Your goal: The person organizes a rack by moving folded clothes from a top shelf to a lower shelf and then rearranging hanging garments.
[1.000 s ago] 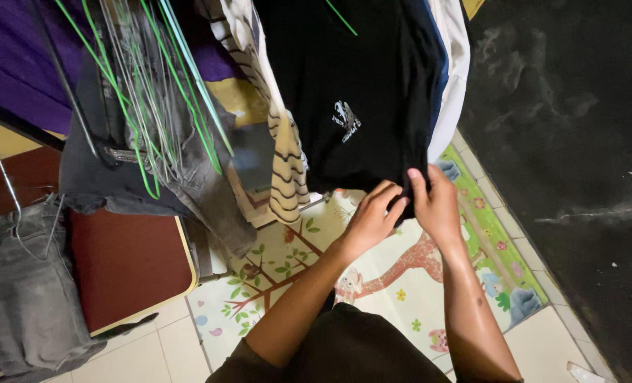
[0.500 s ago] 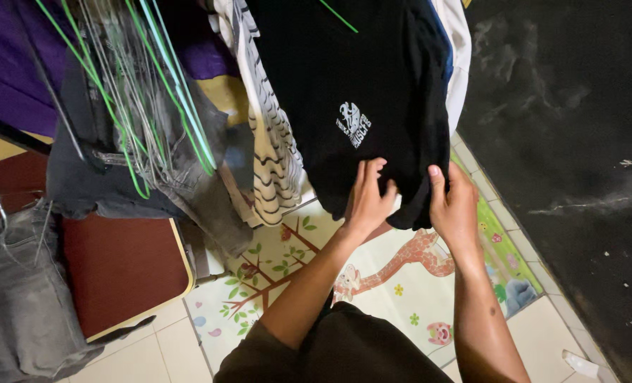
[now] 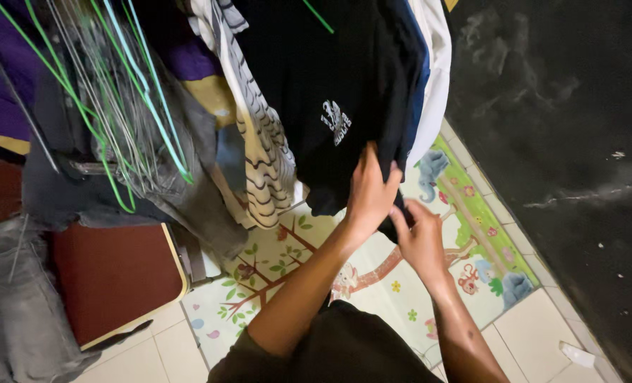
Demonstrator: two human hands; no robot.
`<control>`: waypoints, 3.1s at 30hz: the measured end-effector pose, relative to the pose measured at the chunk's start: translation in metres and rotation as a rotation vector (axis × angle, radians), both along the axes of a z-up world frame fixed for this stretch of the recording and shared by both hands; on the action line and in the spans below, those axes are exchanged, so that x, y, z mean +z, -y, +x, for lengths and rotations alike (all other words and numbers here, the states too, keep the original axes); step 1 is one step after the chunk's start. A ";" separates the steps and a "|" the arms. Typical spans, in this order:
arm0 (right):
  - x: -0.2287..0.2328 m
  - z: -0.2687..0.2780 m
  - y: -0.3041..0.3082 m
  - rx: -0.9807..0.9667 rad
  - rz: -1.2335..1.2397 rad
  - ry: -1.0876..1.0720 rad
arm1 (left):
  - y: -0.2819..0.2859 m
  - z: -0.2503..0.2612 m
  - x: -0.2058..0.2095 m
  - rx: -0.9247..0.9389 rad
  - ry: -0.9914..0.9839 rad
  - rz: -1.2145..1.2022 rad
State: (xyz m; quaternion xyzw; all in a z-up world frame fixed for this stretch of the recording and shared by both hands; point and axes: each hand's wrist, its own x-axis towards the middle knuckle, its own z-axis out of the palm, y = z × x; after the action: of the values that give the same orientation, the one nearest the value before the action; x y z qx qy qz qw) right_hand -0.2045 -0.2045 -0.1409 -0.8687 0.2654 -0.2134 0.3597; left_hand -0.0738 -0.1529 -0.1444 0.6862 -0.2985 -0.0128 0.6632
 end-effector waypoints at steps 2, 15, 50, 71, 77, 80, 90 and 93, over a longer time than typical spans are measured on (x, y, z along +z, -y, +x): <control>0.001 -0.007 -0.005 0.031 0.021 0.013 | -0.005 -0.004 -0.017 -0.003 -0.003 0.090; 0.041 0.072 -0.014 -0.045 -0.302 0.241 | -0.049 -0.054 -0.087 -0.268 0.124 0.517; 0.147 0.117 -0.008 0.221 -0.287 0.581 | -0.015 0.064 0.105 0.530 0.493 0.643; 0.152 0.199 -0.040 0.554 -0.314 0.597 | -0.084 0.048 0.098 0.467 0.157 0.631; 0.153 0.199 -0.060 0.594 -0.314 0.590 | -0.105 0.041 0.089 0.608 0.369 0.489; 0.154 0.195 -0.071 0.594 -0.280 0.546 | -0.117 0.036 0.086 0.578 0.280 0.544; 0.143 0.173 -0.097 0.646 -0.085 0.415 | -0.153 0.025 0.043 0.663 0.344 0.512; 0.134 0.151 -0.076 0.452 -0.423 0.572 | -0.163 0.017 0.023 0.633 0.282 0.566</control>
State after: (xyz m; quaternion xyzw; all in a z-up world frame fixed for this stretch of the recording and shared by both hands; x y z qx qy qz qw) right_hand -0.0537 -0.1285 -0.0066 -0.8655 -0.0919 -0.4114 0.2704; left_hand -0.0566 0.0099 -0.1213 0.8934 -0.1459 0.2032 0.3731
